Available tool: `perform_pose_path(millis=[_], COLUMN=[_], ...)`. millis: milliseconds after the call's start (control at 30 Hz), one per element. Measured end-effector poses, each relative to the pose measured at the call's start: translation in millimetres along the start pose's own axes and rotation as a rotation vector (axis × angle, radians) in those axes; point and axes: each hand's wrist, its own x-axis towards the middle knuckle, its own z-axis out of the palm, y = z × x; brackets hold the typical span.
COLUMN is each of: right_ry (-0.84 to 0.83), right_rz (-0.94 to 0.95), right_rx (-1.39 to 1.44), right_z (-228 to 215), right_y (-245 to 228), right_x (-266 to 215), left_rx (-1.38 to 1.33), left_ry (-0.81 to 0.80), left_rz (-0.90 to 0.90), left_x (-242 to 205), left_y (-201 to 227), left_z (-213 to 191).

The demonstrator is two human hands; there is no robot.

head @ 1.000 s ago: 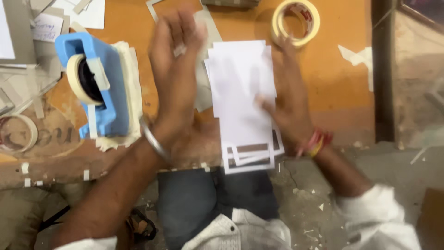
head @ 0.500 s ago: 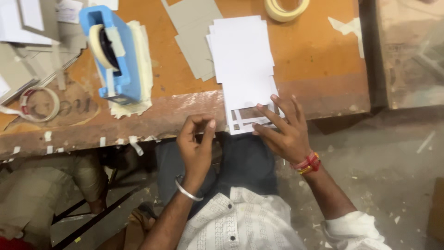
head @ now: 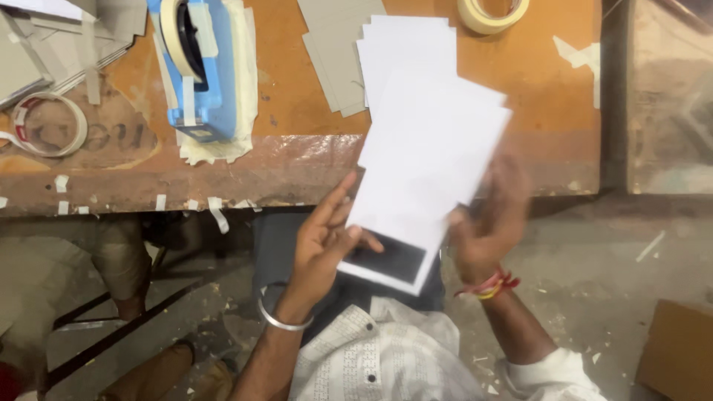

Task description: The person repeatedly assembles small paper frames by placing a white insert into a beige frame and securing it with small pieces of tape. The person handles the frames one at a time, applying tape to the edges and pressing them down to secure the insert.

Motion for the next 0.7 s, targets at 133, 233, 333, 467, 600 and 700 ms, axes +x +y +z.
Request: perform_pose_path(millis=[133, 233, 333, 467, 600, 700], right_ry=[-0.113, -0.145, -0.178, -0.367, -0.795, -0.809], right_rz=[0.445, 0.701, 0.805, 0.896, 0.674, 0.949], right_rx=[0.712, 0.873, 0.813, 0.75, 0.677, 0.561], right_z=[-19, -19, -17, -15, -8, 0], right_y=[23, 35, 37, 42, 46, 37], right_x=[19, 8, -5, 6, 2, -8], left_rx=[0.072, 0.18, 0.137, -0.134, -0.063, 0.003], left_ry=[-0.128, -0.189, -0.226, -0.342, -0.079, 0.169], left_rz=[-0.124, -0.165, -0.054, -0.014, -0.08, -0.062], left_x=[-1, 0, 1, 11, 16, 25], left_y=[-4, -8, -3, 17, 17, 9], left_z=[8, 5, -9, -23, -13, 7])
